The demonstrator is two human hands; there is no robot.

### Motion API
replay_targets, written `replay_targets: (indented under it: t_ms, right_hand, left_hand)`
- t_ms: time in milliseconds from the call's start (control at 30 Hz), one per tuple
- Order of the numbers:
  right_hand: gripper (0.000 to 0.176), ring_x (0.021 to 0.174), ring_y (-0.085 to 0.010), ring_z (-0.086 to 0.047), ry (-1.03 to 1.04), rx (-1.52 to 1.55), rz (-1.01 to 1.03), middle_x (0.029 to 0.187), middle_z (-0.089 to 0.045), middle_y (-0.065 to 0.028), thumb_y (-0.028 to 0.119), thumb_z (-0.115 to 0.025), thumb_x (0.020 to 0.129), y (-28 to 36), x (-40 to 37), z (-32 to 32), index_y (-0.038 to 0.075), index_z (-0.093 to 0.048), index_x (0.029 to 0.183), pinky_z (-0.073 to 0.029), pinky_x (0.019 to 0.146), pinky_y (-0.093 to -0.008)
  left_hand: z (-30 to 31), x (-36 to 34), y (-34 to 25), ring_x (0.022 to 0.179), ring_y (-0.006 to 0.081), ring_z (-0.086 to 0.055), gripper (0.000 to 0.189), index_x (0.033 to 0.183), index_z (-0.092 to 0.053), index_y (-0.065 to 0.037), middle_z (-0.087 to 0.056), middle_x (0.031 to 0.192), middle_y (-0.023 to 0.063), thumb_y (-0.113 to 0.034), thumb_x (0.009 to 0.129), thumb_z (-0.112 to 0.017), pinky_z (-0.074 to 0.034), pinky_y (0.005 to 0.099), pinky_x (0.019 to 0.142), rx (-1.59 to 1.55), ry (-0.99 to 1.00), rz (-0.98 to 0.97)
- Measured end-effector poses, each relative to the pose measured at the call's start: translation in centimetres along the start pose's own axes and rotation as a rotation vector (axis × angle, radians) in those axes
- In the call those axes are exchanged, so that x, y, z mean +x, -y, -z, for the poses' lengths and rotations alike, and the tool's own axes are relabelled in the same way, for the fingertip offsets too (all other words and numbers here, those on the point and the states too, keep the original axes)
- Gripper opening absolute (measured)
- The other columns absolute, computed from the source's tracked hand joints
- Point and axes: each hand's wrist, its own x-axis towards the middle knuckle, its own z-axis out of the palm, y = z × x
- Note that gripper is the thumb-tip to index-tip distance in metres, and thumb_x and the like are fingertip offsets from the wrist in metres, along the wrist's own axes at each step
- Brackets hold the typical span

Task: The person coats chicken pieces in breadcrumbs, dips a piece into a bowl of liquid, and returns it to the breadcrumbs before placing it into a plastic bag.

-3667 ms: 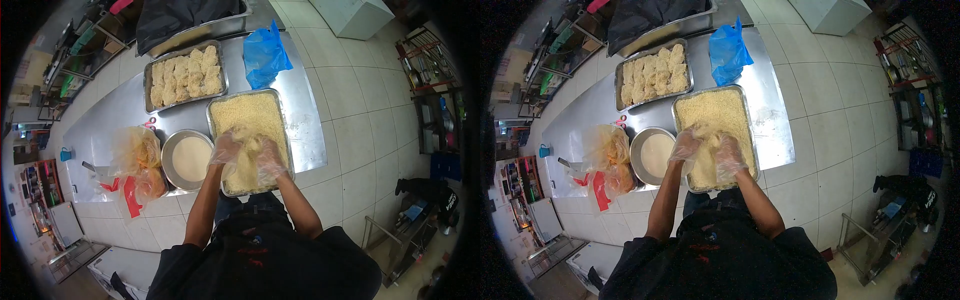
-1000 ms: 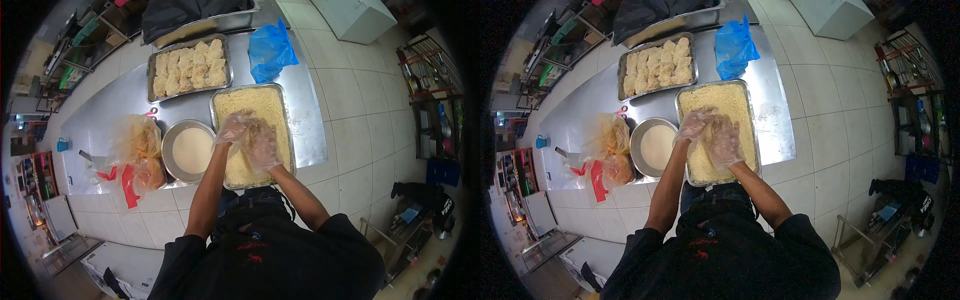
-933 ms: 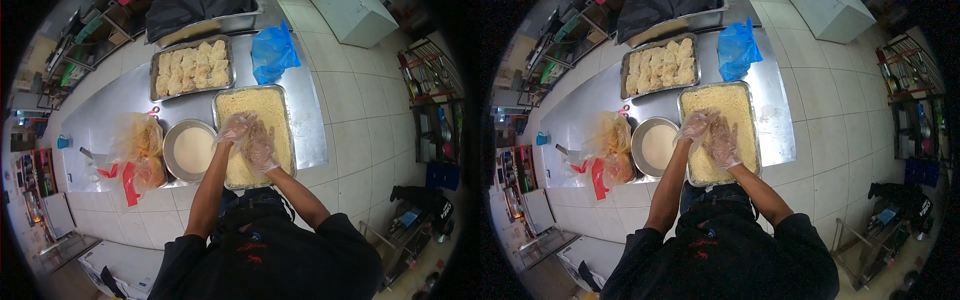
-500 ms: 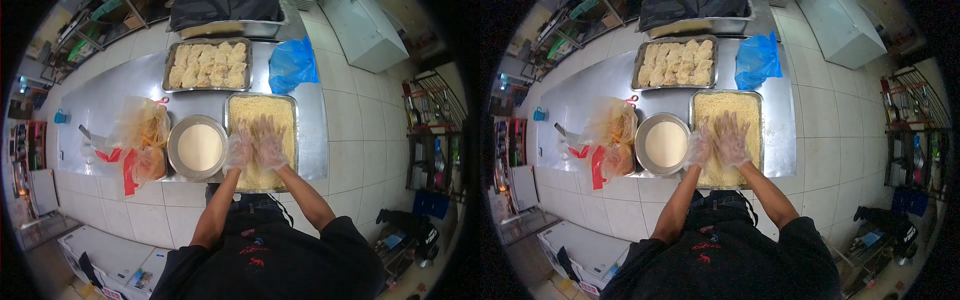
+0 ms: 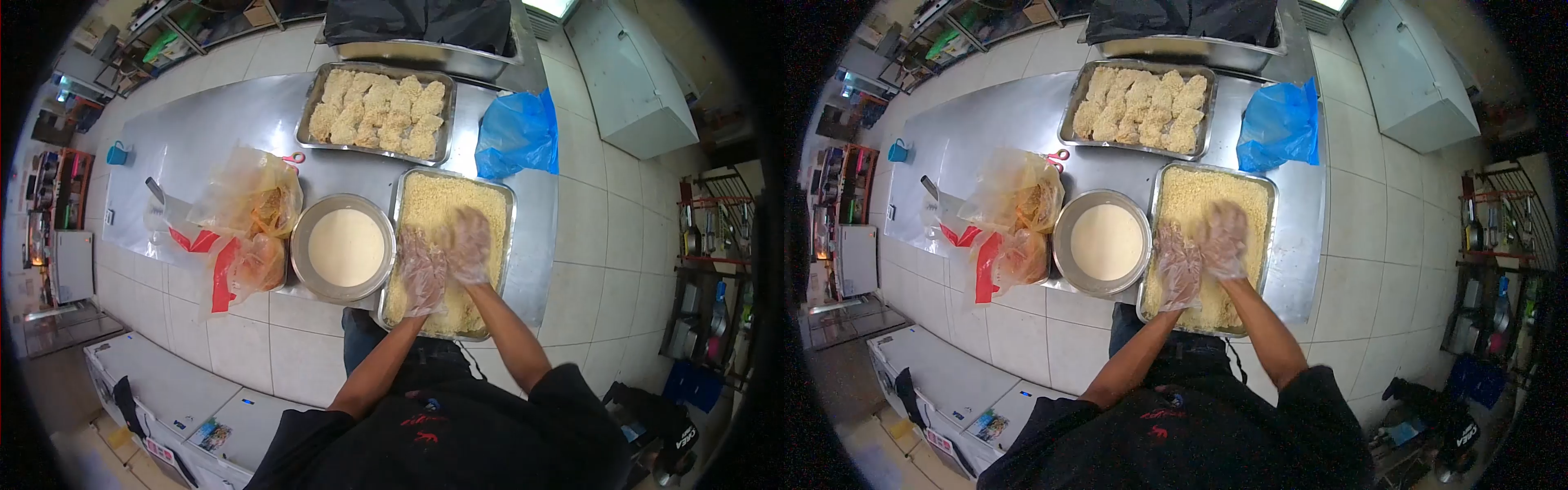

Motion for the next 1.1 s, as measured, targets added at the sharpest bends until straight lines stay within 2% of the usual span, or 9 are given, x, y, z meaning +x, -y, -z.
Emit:
replay_targets:
  t_ms: [100,167,367,500,667,733,900,967,1100]
  right_hand:
    - [0.06,0.119,-0.0404,-0.052,0.225,0.098,-0.32,0.12,-0.058,-0.0248,0.046,-0.058,0.091,-1.6,0.0,3.1,-0.003,-0.056,0.126,-0.039,0.103,-0.0473]
    - [0.066,0.1,-0.0361,-0.064,0.207,0.263,-0.472,0.108,-0.066,-0.0223,0.052,-0.064,0.088,-3.1,-0.7,1.7,-0.006,-0.059,0.12,-0.049,0.09,-0.0421]
    - [0.082,0.12,-0.0357,-0.057,0.62,1.195,-0.818,0.131,-0.057,-0.0237,0.063,-0.065,0.081,-4.6,0.6,3.0,-0.002,-0.057,0.129,-0.043,0.103,-0.0402]
    - [0.068,0.102,-0.0267,-0.064,0.669,1.664,-0.367,0.119,-0.063,-0.0172,0.047,-0.075,0.081,-13.2,-2.9,-9.8,0.0,-0.059,0.127,-0.05,0.092,-0.0361]
    - [0.057,0.103,-0.0294,-0.064,0.658,1.009,-0.527,0.113,-0.065,-0.0181,0.035,-0.072,0.082,-3.5,2.0,6.9,-0.002,-0.059,0.124,-0.05,0.094,-0.0389]
    - [0.053,0.103,-0.0304,-0.064,0.632,0.704,-0.47,0.111,-0.066,-0.0184,0.03,-0.071,0.083,-0.5,2.2,10.7,-0.003,-0.06,0.123,-0.051,0.095,-0.04]
    - [0.031,0.091,-0.0344,-0.063,0.453,0.037,0.331,0.098,-0.064,-0.022,0.021,-0.063,0.085,-1.0,-3.6,6.0,-0.002,-0.065,0.105,-0.051,0.087,-0.0461]
    - [0.028,0.09,-0.0371,-0.063,0.288,0.156,0.283,0.095,-0.064,-0.0244,0.022,-0.061,0.086,-1.5,-2.2,6.3,-0.002,-0.065,0.1,-0.05,0.085,-0.0477]
    - [0.04,0.086,-0.0434,-0.063,0.248,0.18,-0.162,0.089,-0.065,-0.0285,0.034,-0.055,0.091,-4.8,3.7,4.8,-0.004,-0.064,0.099,-0.049,0.081,-0.051]
  left_hand:
    - [-3.0,0.1,1.2,0.141,0.0407,-0.03,0.058,0.145,-0.032,0.009,-0.032,0.15,0.0289,-0.028,0.101,-0.041,-0.019,0.0454,0.119,0.07,-0.041,0.035]
    - [-6.9,-0.2,3.7,0.142,0.0383,-0.03,0.055,0.146,-0.032,0.007,-0.032,0.151,0.0275,-0.026,0.102,-0.039,-0.02,0.0436,0.119,-0.529,-0.112,0.195]
    - [-5.2,2.4,0.9,0.142,0.0329,-0.031,0.055,0.15,-0.029,0.0,-0.032,0.153,0.0224,-0.027,0.104,-0.04,-0.023,0.0397,0.117,-0.479,-0.03,0.378]
    - [-7.2,1.6,0.7,0.13,0.0325,-0.046,0.054,0.149,-0.031,0.002,-0.041,0.148,0.0213,-0.025,0.103,-0.04,-0.034,0.0404,0.109,-0.224,-0.082,0.212]
    - [-3.4,3.0,1.7,0.116,0.031,-0.057,0.051,0.144,-0.039,0.003,-0.051,0.136,0.0217,-0.027,0.102,-0.041,-0.042,0.0411,0.101,-0.409,0.257,0.273]
    - [-3.9,3.4,2.3,0.099,0.0344,-0.065,0.049,0.139,-0.047,0.001,-0.063,0.119,0.0234,-0.031,0.102,-0.043,-0.049,0.0425,0.086,-0.492,-0.013,0.206]
    - [-1.0,7.8,1.5,0.105,0.0392,-0.061,0.049,0.136,-0.052,-0.001,-0.06,0.121,0.0273,-0.034,0.102,-0.038,-0.046,0.0468,0.094,-0.106,0.103,-0.081]
    - [-5.7,8.7,5.1,0.107,0.0411,-0.06,0.054,0.134,-0.053,-0.002,-0.061,0.116,0.0297,-0.041,0.1,-0.037,-0.043,0.0494,0.097,0.017,0.066,-0.269]
    - [-6.9,11.5,3.0,0.13,0.0413,-0.045,0.062,0.144,-0.043,-0.007,-0.05,0.138,0.0261,-0.049,0.1,-0.03,-0.026,0.0497,0.114,0.311,0.658,-0.079]
